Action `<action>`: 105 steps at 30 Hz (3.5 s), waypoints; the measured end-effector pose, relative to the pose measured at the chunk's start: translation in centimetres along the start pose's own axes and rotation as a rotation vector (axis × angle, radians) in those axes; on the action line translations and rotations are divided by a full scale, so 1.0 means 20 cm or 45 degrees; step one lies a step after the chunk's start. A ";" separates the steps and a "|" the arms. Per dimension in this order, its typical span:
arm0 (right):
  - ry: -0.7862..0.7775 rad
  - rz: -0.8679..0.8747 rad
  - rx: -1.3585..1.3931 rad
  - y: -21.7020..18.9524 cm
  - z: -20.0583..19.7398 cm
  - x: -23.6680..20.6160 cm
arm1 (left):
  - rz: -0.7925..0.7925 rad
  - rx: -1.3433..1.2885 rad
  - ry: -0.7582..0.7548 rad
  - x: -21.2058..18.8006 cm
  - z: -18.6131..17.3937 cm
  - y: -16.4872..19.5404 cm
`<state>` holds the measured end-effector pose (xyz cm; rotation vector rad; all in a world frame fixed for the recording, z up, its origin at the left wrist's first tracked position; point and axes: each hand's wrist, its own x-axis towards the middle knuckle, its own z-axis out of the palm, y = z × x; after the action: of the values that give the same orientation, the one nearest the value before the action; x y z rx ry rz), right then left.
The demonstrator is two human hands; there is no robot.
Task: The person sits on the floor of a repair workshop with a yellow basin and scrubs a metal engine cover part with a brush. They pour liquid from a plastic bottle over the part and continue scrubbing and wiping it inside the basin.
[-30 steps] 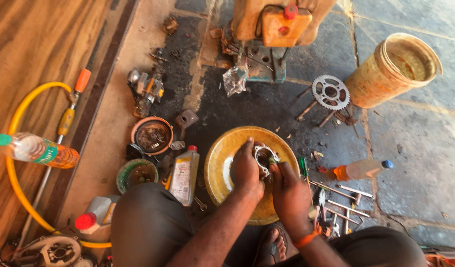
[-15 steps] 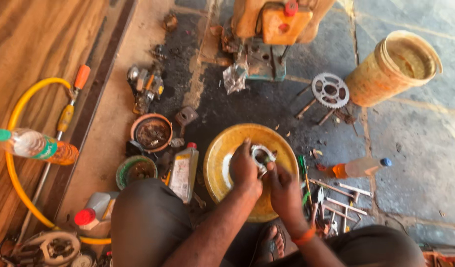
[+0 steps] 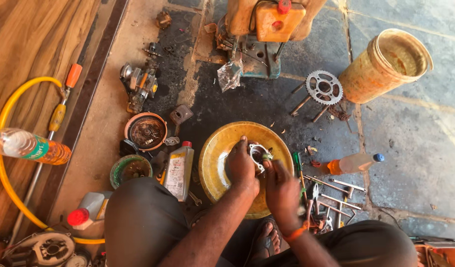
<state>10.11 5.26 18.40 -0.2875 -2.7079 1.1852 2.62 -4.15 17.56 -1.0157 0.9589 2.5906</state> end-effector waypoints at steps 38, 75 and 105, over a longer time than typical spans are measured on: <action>-0.509 0.444 0.925 0.02 -0.04 0.05 | -0.089 -0.252 -0.329 -0.03 0.01 0.04; -0.695 0.759 1.395 0.14 -0.01 0.05 | -0.076 -0.106 -0.360 0.02 -0.01 0.05; -0.412 0.874 1.417 0.08 -0.18 0.09 | -0.355 -0.397 -0.545 0.11 -0.08 0.08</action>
<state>9.41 9.26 19.86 -0.9037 -1.6919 2.8485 1.17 -6.47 16.03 -0.5586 0.2949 2.6005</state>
